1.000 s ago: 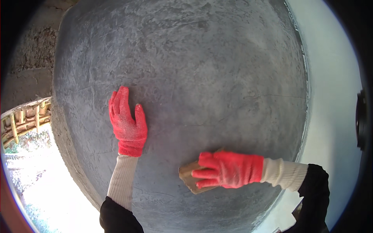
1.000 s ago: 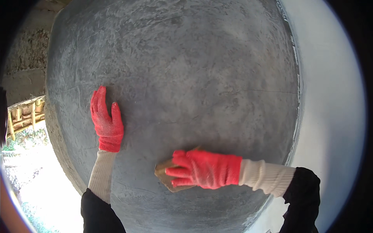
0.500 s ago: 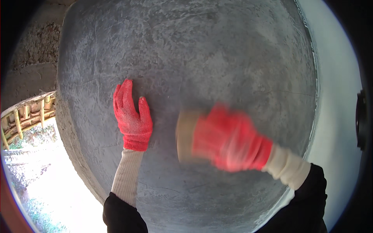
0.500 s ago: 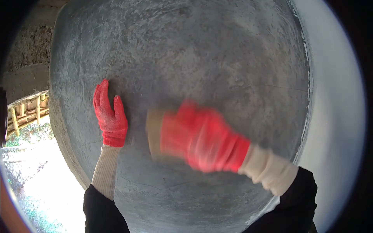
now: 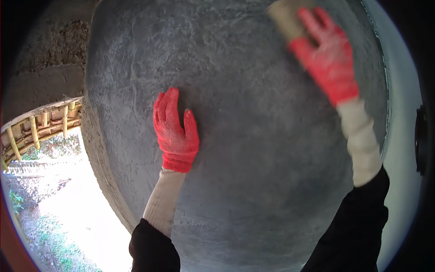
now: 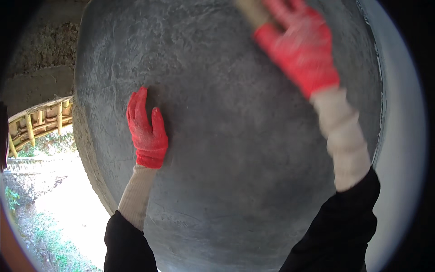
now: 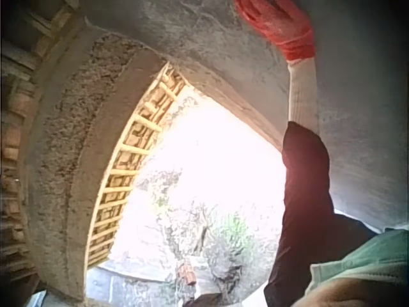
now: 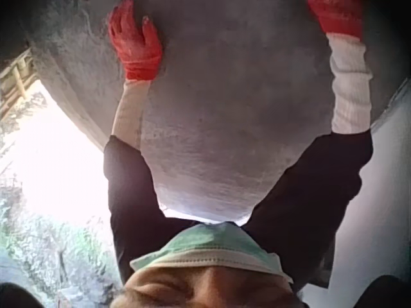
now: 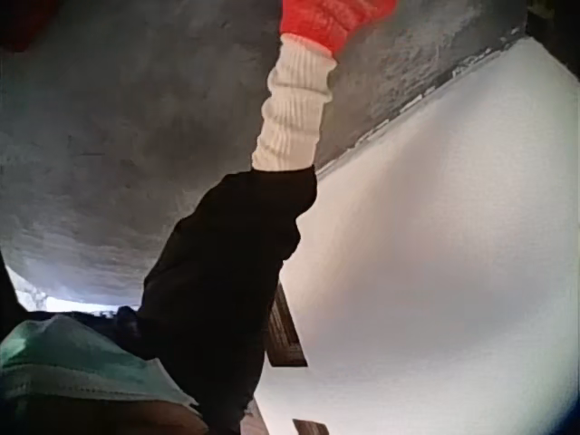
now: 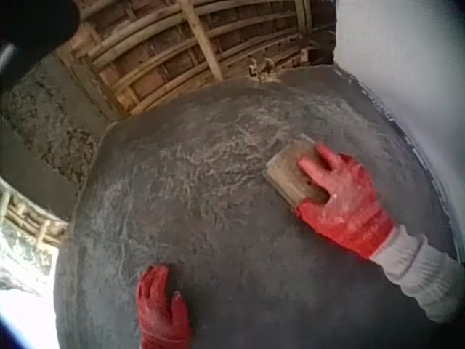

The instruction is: The person sands a concrete wall using a sanding block while wearing gloves.

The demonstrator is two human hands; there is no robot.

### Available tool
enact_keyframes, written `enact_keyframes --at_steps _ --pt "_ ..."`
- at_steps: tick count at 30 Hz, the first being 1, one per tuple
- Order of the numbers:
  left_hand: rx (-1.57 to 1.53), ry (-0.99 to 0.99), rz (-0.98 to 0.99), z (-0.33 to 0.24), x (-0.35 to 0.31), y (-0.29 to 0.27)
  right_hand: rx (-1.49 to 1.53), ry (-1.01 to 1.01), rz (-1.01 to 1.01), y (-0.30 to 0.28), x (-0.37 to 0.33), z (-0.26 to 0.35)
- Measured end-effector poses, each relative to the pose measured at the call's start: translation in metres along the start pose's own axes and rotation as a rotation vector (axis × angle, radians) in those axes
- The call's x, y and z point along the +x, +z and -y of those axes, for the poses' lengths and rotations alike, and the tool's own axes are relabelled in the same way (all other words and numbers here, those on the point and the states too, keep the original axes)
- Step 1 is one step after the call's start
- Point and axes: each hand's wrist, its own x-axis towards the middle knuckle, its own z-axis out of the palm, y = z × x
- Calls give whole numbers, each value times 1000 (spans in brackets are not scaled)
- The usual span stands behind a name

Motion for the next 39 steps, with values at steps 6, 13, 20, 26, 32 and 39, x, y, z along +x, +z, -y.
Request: enact_keyframes --at_steps 6,13,20,26,32,39 --pt "2 -73 3 6 2 -5 251 -1039 412 -29 -175 120" --pt "21 19 144 15 -22 -45 9 -133 127 -10 -28 25" --pt "39 11 200 20 -31 -53 153 -235 289 -7 -76 79" --pt "-66 48 145 -7 -19 -22 241 -921 637 -68 -179 86" --pt "1 73 143 -13 -23 -14 -28 -15 62 -72 -66 -78" --pt "58 107 141 4 -31 -11 11 -100 352 -95 -179 24"
